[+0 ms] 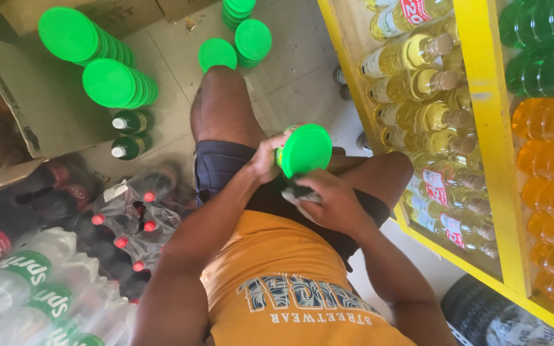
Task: Cleaning green plastic containers by wiping them with a cloth in a storage area
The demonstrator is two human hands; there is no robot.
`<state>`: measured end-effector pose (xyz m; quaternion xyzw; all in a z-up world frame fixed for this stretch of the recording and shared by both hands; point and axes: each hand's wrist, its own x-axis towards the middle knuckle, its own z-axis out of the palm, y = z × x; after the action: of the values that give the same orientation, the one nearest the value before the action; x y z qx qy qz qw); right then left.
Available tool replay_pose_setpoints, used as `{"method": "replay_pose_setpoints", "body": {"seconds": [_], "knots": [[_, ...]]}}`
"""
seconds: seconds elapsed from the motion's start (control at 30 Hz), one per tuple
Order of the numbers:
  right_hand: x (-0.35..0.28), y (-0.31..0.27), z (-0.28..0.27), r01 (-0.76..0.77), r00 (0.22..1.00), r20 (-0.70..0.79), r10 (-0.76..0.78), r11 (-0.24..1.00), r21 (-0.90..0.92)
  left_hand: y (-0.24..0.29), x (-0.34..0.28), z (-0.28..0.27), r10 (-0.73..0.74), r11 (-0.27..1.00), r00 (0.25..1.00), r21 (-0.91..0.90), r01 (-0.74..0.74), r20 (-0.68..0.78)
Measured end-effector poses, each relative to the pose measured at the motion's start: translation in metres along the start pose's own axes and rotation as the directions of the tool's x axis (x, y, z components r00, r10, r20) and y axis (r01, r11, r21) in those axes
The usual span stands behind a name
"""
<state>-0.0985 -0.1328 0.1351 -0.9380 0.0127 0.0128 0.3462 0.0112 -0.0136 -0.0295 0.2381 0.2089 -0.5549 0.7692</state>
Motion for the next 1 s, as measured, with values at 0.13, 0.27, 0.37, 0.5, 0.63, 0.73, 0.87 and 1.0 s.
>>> {"method": "replay_pose_setpoints", "body": {"seconds": [0.13,0.27,0.37,0.5,0.63,0.73,0.87,1.0], "knots": [[-0.026,0.022,-0.046,-0.107,0.993,0.066,0.099,0.985,0.139,0.002,-0.008,0.001,-0.035,0.983,0.999,-0.181,0.042,0.041],[-0.041,0.053,-0.062,-0.272,0.878,-0.357,0.319,0.946,0.175,0.007,-0.006,-0.005,-0.075,0.952,0.994,-0.291,0.094,0.076],[-0.008,0.032,-0.056,-0.166,0.883,-0.416,0.217,0.974,0.157,0.001,-0.006,0.004,-0.037,0.970,0.999,-0.242,0.027,-0.035],[0.053,0.007,-0.025,0.089,0.954,-0.276,-0.116,0.990,-0.107,-0.008,0.003,0.005,0.004,0.993,0.996,-0.121,-0.015,-0.089],[0.065,0.025,0.002,0.072,0.973,-0.189,-0.132,0.952,-0.296,-0.014,0.005,-0.004,0.060,0.992,0.986,-0.096,-0.075,-0.157],[0.053,0.041,0.009,-0.154,0.955,-0.276,0.111,0.978,-0.139,0.000,-0.018,0.018,0.138,0.978,0.961,-0.120,-0.170,-0.239],[0.018,0.049,0.030,-0.478,0.788,-0.385,0.480,0.872,0.109,-0.003,-0.010,0.009,0.191,0.943,0.952,-0.224,-0.245,-0.238],[0.010,0.014,0.062,-0.476,0.618,-0.298,0.727,0.648,0.594,0.005,-0.019,0.011,0.217,0.899,0.964,-0.352,-0.260,-0.156]]}}
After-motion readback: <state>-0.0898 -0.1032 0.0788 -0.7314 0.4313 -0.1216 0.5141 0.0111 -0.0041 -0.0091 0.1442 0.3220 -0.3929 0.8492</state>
